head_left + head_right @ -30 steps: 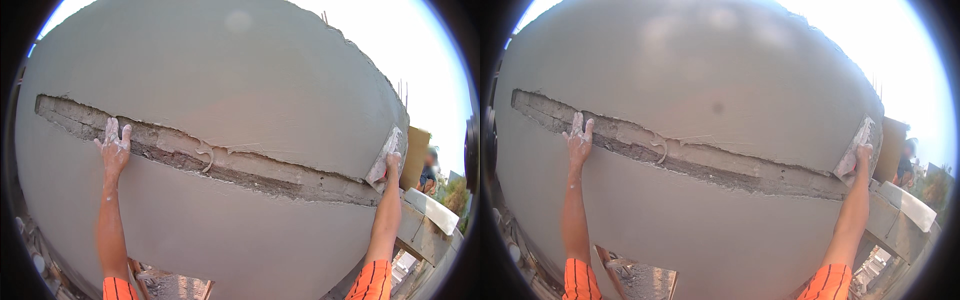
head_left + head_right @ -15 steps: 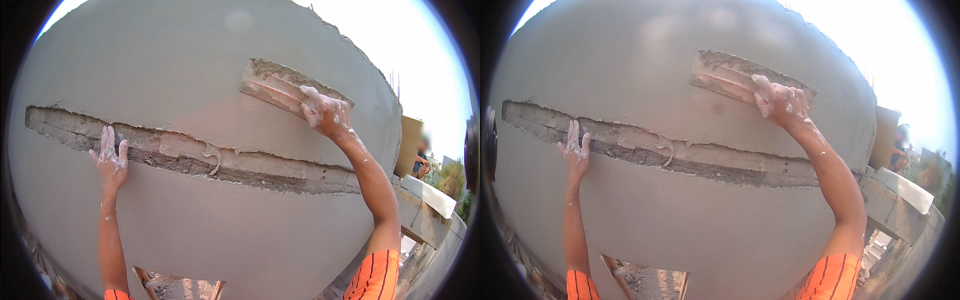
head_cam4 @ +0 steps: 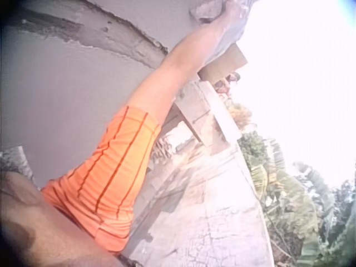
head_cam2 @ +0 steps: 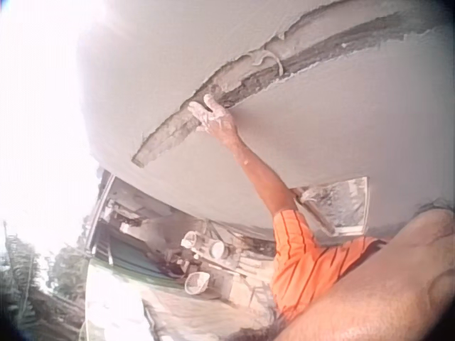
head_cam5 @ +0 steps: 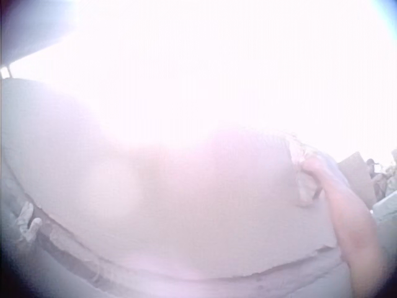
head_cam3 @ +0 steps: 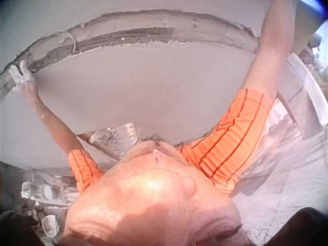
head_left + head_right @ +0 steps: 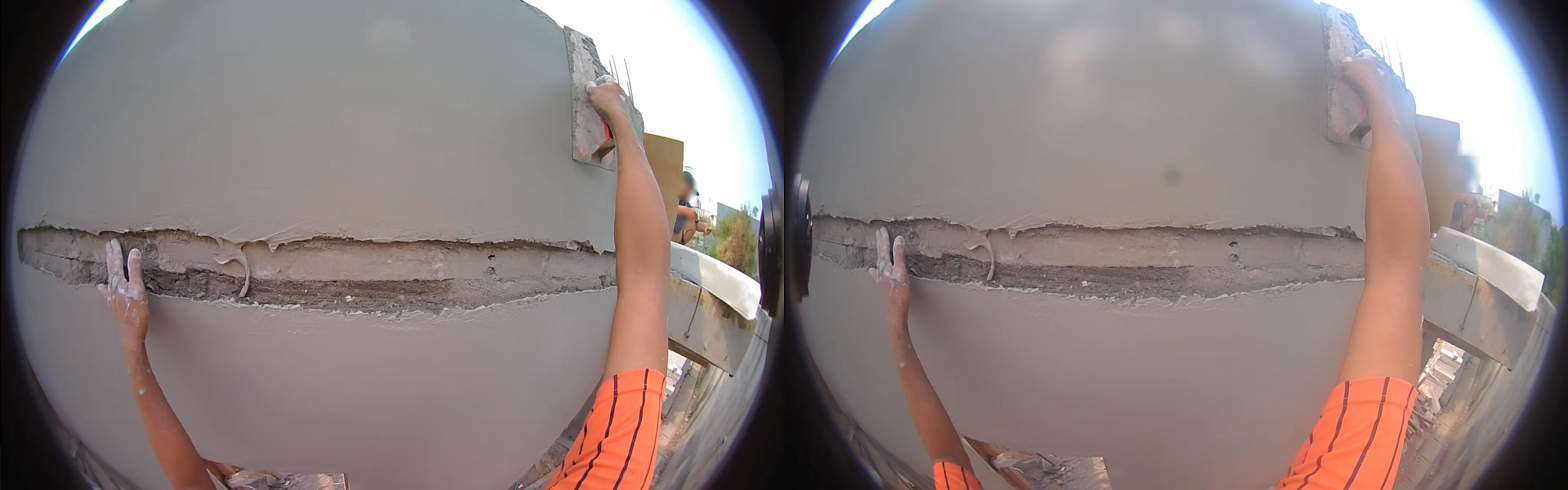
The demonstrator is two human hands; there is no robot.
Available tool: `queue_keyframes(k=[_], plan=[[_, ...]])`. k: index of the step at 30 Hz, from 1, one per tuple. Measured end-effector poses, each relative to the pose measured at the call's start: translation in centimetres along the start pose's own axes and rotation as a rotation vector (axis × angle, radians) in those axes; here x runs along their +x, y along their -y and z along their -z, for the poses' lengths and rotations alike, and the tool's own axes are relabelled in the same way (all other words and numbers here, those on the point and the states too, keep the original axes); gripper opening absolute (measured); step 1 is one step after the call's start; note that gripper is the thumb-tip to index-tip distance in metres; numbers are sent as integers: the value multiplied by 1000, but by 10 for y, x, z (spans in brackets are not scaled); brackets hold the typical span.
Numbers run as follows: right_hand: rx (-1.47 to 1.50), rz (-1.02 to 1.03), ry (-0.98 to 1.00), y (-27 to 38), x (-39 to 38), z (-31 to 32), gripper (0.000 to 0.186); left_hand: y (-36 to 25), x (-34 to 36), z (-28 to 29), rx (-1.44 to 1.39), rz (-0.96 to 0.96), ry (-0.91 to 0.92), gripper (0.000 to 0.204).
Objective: The person applies and smooths cement plaster onto a curved wall using a trowel and a bucket of plaster. They repeatedly scoop plaster and spread it evenly across the surface, working methodically along the wall.
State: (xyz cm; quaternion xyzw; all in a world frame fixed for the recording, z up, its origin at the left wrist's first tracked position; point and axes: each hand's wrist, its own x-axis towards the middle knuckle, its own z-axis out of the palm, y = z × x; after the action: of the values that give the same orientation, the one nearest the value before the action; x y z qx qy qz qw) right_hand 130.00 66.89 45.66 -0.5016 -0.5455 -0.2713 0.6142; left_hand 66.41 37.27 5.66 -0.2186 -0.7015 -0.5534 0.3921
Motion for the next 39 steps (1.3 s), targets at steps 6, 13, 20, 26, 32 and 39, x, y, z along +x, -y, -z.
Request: queue_keyframes(k=[6, 13, 20, 26, 32, 39], plan=[[45, -147, 58, -191, -27, -39, 41, 21, 20, 7, 56, -18, 6, 71], [83, -140, -200, -277, -68, -19, 46, 14, 23, 4, -80, 35, 80, 71], [328, 841, 28, 17, -287, 58, 43, -2, 13, 32, 55, 17, 130, 74], [98, 958, 185, 94, -319, 22, 42, 15, 7, 12, 137, -72, 91, 66], [76, 539, -4, 113, -220, 25, 38, 20, 4, 12, 130, -126, 39, 62], [-65, 271, -310, -10, -63, -6, 46, 30, 12, 6, 64, -181, 21, 63]])
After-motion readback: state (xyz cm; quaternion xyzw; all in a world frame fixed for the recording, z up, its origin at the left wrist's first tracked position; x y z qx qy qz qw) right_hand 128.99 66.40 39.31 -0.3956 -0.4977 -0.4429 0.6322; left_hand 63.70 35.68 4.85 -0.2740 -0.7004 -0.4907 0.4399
